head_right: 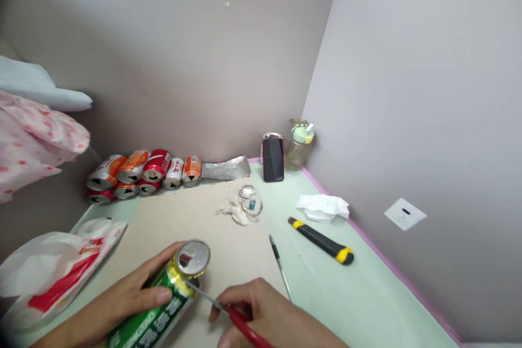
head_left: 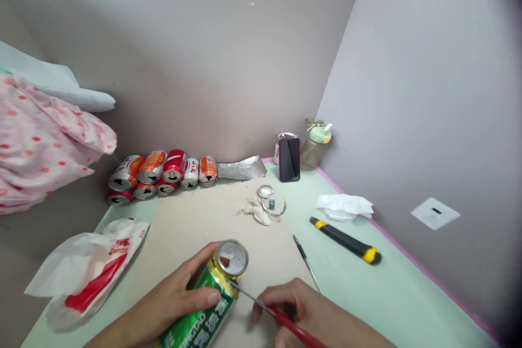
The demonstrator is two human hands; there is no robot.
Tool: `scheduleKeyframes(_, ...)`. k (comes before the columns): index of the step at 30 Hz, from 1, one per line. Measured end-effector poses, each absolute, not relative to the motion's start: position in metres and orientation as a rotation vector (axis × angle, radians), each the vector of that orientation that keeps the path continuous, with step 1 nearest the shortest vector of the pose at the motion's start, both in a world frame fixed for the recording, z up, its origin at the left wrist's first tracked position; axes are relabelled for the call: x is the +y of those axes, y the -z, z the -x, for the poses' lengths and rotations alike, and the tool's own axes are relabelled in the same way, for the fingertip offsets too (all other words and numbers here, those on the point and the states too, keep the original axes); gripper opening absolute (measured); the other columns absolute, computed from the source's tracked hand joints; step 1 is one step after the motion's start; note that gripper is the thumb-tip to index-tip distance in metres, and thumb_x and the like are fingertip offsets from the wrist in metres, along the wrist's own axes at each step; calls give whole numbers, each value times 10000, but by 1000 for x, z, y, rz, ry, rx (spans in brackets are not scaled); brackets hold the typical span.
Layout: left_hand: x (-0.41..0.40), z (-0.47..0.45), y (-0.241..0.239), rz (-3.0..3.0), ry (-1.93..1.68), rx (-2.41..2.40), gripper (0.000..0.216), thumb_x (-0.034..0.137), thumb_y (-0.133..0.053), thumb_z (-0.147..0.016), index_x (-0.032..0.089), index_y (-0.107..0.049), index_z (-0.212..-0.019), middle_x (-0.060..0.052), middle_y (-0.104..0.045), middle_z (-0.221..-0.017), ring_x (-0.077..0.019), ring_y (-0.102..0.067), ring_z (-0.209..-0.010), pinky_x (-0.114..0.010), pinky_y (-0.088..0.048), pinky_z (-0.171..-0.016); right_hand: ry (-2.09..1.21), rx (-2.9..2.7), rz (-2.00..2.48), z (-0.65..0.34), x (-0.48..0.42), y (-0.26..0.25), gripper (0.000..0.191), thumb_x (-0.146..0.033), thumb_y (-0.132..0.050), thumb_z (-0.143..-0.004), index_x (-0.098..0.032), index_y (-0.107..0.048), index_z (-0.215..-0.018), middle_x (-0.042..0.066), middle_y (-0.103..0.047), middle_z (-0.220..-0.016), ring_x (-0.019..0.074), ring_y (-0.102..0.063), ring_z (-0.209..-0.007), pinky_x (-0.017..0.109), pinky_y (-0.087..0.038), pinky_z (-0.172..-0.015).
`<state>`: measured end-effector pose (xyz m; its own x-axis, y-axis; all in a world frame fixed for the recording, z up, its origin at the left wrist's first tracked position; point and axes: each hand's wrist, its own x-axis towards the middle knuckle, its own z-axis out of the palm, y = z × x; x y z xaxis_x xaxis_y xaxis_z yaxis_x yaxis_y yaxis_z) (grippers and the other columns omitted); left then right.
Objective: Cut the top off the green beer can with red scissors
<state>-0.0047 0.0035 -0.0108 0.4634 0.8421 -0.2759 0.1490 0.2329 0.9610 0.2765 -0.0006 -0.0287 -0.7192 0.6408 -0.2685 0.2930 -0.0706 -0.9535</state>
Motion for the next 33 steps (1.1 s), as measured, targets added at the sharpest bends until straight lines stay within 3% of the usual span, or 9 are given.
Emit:
scheduleKeyframes(4, 6, 4, 17, -1331, -643, 1018, 856, 506, -726, -813, 263, -345, -1540, -23, -325, -1637, -322, -190, -1525, -414, -199, -1236, -1384, -2152, 1199, -271, 1, 30, 433, -548, -831, -702, -181, -600, -707, -82, -316, -615, 85, -273, -596, 189, -238, -523)
scheduleKeyframes(8, 7, 1, 18, -1314, -675, 1040, 846, 484, -716, -832, 272, -317, -1547, -25, -324, -1638, -312, -214, -1520, -420, -205, -1236, -1010, -2312, 1205, -271, 0, 27, 472, -634, -784, -719, -209, -590, -778, -87, -420, -660, 89, -346, -587, 199, -277, -560)
scheduleKeyframes(27, 1, -8, 10, -1411, -648, 981, 814, 450, -727, -840, 271, -355, -1541, -51, -318, -1639, -305, -206, -1524, -440, -180, -1239, -980, -2363, 1193, -268, -4, 25, 534, -734, -667, -763, -206, -585, -769, -78, -444, -647, 93, -340, -573, 178, -305, -538)
scheduleKeyframes(33, 2, -9, 11, -1410, -639, 976, 813, 442, -715, -852, 261, -340, -1550, -51, -321, -1637, -304, -215, -1522, -448, -172, -1241, -806, -2434, 1208, -269, -4, 34, 558, -756, -618, -790, -220, -671, -934, -22, -623, -728, 124, -515, -601, 194, -374, -578)
